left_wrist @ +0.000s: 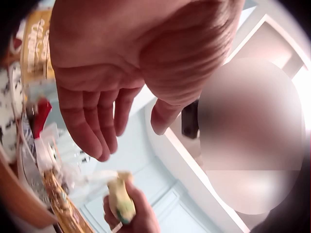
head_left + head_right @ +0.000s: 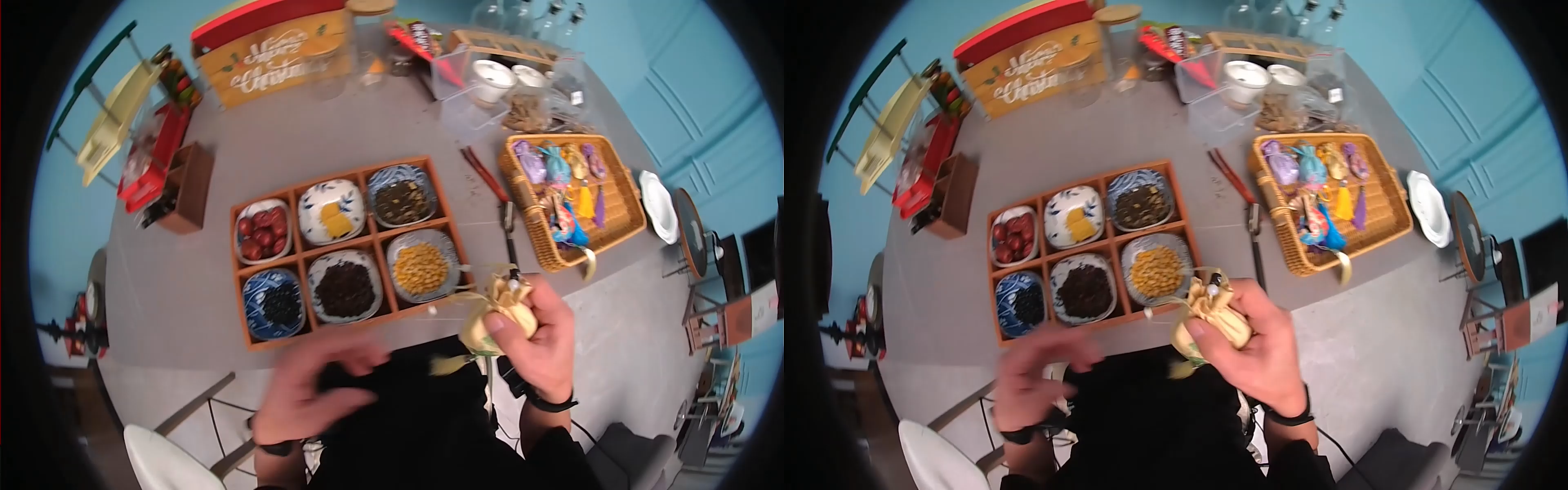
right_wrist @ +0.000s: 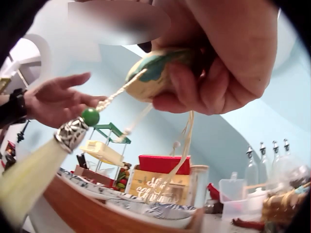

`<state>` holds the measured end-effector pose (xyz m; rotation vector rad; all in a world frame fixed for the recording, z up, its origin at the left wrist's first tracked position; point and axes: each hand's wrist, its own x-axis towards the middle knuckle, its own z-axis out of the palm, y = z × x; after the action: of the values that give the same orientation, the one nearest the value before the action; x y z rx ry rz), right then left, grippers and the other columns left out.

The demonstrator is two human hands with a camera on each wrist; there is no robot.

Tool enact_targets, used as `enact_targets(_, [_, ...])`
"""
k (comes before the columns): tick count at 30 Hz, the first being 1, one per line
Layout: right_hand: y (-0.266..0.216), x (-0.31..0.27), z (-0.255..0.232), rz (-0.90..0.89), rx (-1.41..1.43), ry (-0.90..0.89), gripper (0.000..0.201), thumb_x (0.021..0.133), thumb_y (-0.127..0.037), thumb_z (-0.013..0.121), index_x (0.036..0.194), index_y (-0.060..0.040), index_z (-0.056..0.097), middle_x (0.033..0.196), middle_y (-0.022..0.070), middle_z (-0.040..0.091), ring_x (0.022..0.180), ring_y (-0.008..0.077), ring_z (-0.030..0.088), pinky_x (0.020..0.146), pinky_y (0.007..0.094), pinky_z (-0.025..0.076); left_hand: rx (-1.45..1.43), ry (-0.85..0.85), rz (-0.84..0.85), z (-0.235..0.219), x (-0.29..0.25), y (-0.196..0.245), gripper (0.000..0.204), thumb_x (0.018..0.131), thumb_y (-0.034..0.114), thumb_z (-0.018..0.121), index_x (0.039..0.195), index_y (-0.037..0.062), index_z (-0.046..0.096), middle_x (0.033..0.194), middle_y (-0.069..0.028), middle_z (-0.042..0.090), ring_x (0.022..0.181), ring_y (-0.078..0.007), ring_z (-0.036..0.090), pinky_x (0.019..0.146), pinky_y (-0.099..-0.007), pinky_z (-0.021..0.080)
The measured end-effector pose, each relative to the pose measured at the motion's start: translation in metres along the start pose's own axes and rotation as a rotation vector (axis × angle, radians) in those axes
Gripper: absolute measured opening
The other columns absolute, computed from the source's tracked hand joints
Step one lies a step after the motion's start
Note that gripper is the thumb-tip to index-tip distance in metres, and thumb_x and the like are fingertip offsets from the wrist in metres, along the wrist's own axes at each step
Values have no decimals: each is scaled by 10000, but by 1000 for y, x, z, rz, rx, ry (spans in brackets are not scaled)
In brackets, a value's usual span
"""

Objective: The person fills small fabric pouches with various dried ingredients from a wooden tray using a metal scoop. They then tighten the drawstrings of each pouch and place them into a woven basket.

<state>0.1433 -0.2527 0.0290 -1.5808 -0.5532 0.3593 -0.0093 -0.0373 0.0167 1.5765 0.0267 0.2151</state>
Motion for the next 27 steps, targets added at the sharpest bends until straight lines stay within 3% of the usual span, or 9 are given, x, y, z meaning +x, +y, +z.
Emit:
enact_targets(5, [30,2,42,-89,-296,50,183,921,-113,606,1043,-4,525,753,134,673,675,220,693,582,316,511,-107,21,-161,46,30,-30,535,823,111,740,1269,12,461,1117,-94,580,983,-149,585,815,-272,497])
enact_targets(9, [41,-6,43,-28,-283,-74,182,926,-118,606,1041,2,530,771,118,671,670,186,673,591,306,508,-363,94,-350,46,25,-45,450,862,111,706,1220,-11,462,1109,-75,575,1005,-115,583,859,-263,498])
enact_targets(12, [39,-6,38,241,97,-174,215,880,-92,669,1030,25,567,857,64,644,678,127,583,618,255,476,-256,95,-308,42,19,-46,383,886,100,671,1198,-10,479,1108,-72,570,1016,-111,580,868,-257,494])
enact_targets(13, [39,-4,37,245,99,-182,215,880,-92,669,1030,25,567,857,64,644,678,127,583,618,255,476,-162,94,-264,42,17,-46,364,891,93,660,1193,-9,484,1108,-68,567,1017,-108,576,868,-257,492])
enact_targets(15, [38,2,36,-149,-185,-197,187,849,-69,696,1002,12,626,926,52,614,720,104,550,620,239,452,-161,92,-249,44,17,-45,359,893,87,654,1195,-8,486,1106,-60,564,1024,-102,568,879,-259,484])
enact_targets(20, [44,-2,31,-2,76,-254,191,828,-43,708,1007,0,656,936,31,566,768,90,519,675,230,432,-346,23,-249,38,13,-51,353,896,77,646,1205,-1,495,1097,-38,555,1047,-87,540,914,-262,454])
enact_targets(22, [44,-7,37,259,419,-239,182,827,-31,704,996,4,645,900,15,544,772,86,506,683,228,417,-402,-63,-231,35,11,-49,326,904,72,635,1193,1,503,1099,-33,548,1049,-83,531,922,-258,441])
enact_targets(26, [42,-9,43,375,436,-178,150,826,-29,703,954,3,633,862,18,526,762,98,500,676,234,411,-345,29,-206,37,11,-60,286,912,77,632,1160,3,508,1103,-32,535,1026,-77,528,891,-242,448])
enact_targets(27, [41,-10,43,184,154,-136,141,824,-28,705,937,3,626,857,26,529,765,107,508,684,240,418,-345,29,-204,40,12,-63,286,912,77,632,1160,3,508,1103,-32,535,1026,-77,528,891,-242,448])
